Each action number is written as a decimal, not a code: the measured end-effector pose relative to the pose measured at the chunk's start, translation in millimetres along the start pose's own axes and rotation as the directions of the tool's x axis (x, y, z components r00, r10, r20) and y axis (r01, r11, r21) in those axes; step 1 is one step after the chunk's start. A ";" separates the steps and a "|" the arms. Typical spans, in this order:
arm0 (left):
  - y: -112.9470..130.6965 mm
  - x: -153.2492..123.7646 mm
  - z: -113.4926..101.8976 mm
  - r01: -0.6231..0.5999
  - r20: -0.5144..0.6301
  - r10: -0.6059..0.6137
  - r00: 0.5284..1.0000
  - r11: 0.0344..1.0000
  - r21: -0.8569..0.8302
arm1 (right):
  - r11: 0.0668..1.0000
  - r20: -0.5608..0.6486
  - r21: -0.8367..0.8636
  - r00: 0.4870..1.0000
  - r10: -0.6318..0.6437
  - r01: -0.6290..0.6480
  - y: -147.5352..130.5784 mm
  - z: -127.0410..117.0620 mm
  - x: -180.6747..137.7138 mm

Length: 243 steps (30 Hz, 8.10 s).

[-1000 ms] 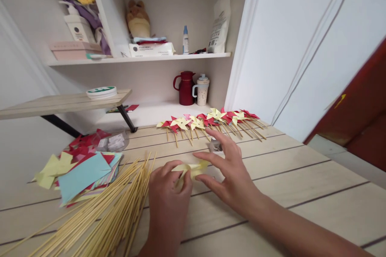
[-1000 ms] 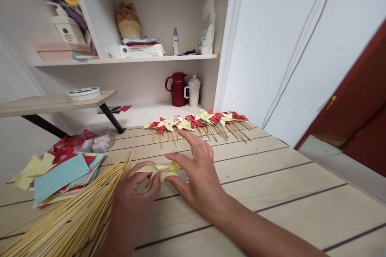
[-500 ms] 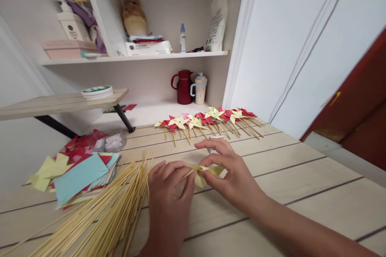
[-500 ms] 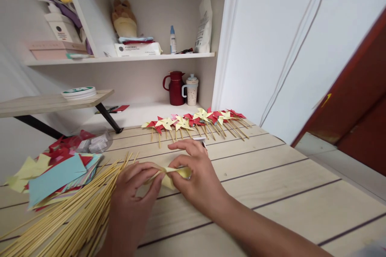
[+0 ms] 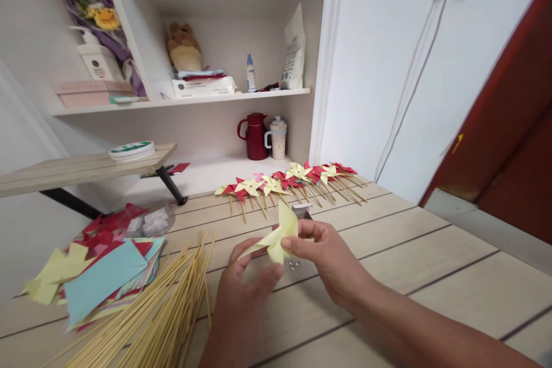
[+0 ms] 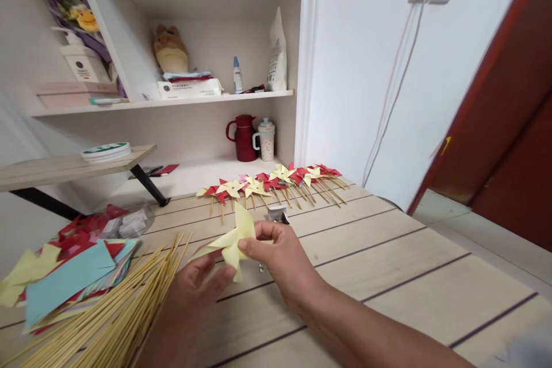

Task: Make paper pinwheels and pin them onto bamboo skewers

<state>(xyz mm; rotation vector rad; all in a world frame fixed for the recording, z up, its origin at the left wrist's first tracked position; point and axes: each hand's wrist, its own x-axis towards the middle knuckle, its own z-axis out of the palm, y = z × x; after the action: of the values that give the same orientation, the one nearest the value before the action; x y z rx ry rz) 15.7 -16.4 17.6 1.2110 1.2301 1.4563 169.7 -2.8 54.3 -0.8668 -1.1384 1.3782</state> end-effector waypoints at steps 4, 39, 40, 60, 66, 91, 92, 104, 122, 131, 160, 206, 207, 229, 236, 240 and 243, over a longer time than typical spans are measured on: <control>5.8 -3.4 0.3 0.131 -0.056 -0.126 0.990 0.987 0.095 | 1.000 -0.004 0.002 1.000 0.031 -0.031 2.2 3.3 -0.9; 21.8 -12.4 5.1 0.227 -0.179 -0.239 0.954 0.970 -0.085 | 0.988 0.004 0.085 0.992 0.126 -0.126 25.3 10.2 -2.6; 22.3 -12.6 5.2 0.234 -0.187 -0.245 0.951 0.969 -0.081 | 0.987 0.004 0.090 0.992 0.130 -0.130 25.3 10.2 -2.8; 21.3 -13.4 -0.7 0.259 -0.176 -0.266 0.948 0.964 -0.063 | 0.997 0.030 -0.053 0.998 0.062 -0.060 18.4 5.2 -0.4; 23.1 -12.6 -0.3 0.258 -0.194 -0.263 0.945 0.965 -0.050 | 0.996 0.103 -0.081 0.994 0.046 -0.038 20.3 3.1 1.1; 25.6 -16.0 7.3 0.226 -0.218 -0.239 0.946 0.971 -0.083 | 0.965 0.121 -0.256 0.992 -0.031 0.061 22.5 -0.5 -0.7; 25.2 -16.2 8.1 0.228 -0.225 -0.242 0.944 0.970 -0.086 | 0.964 0.119 -0.257 0.992 -0.031 0.061 22.6 0.0 -1.1; 19.6 -5.7 -2.5 -0.163 -0.273 0.239 0.932 0.948 0.274 | 0.652 0.096 -0.670 0.912 -0.398 0.355 -12.5 -17.2 7.2; 23.3 -11.1 -7.1 -0.349 -0.017 0.417 0.909 0.781 0.518 | 0.164 0.523 -0.709 0.667 -0.531 0.686 -6.3 -9.0 -5.7; 31.1 -11.7 -3.8 0.231 -0.131 -0.264 0.955 0.946 -0.226 | 0.926 -0.003 -0.289 0.967 -0.254 0.242 5.2 -11.4 3.5; 21.2 -9.9 1.6 0.306 0.048 -0.304 0.952 0.915 -0.263 | 0.868 0.194 -0.470 0.978 -0.074 0.160 1.6 -3.0 4.9; 9.0 8.9 -25.8 0.319 -0.102 -0.313 0.944 0.947 0.045 | 0.675 0.071 -0.657 0.920 -0.387 0.335 -9.4 -31.5 17.3; 7.7 9.0 -26.0 0.320 -0.118 -0.313 0.942 0.947 0.037 | 0.701 0.061 -0.639 0.930 -0.363 0.315 -8.4 -34.5 20.3; 0.4 17.0 -17.9 0.312 -0.141 -0.380 0.914 0.882 -0.354 | 0.420 0.224 -0.903 0.933 0.281 0.090 3.1 -61.0 39.1; 0.2 17.6 -18.7 0.340 -0.143 -0.412 0.900 0.868 -0.362 | 0.396 0.268 -0.904 0.934 0.237 0.159 15.6 -60.7 44.2; -1.7 18.4 -19.3 0.349 -0.180 -0.425 0.887 0.873 -0.342 | 0.368 0.289 -0.907 0.937 0.195 0.203 25.0 -61.1 47.4; -3.1 18.0 -20.0 0.353 -0.191 -0.436 0.880 0.867 -0.353 | 0.352 0.295 -0.910 0.938 0.181 0.219 29.2 -61.3 48.5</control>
<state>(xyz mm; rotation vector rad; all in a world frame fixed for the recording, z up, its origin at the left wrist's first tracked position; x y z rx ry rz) -6.9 -1.6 16.3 0.5189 1.2778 1.4532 212.9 56.3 14.6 -1.4243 -2.3417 0.7216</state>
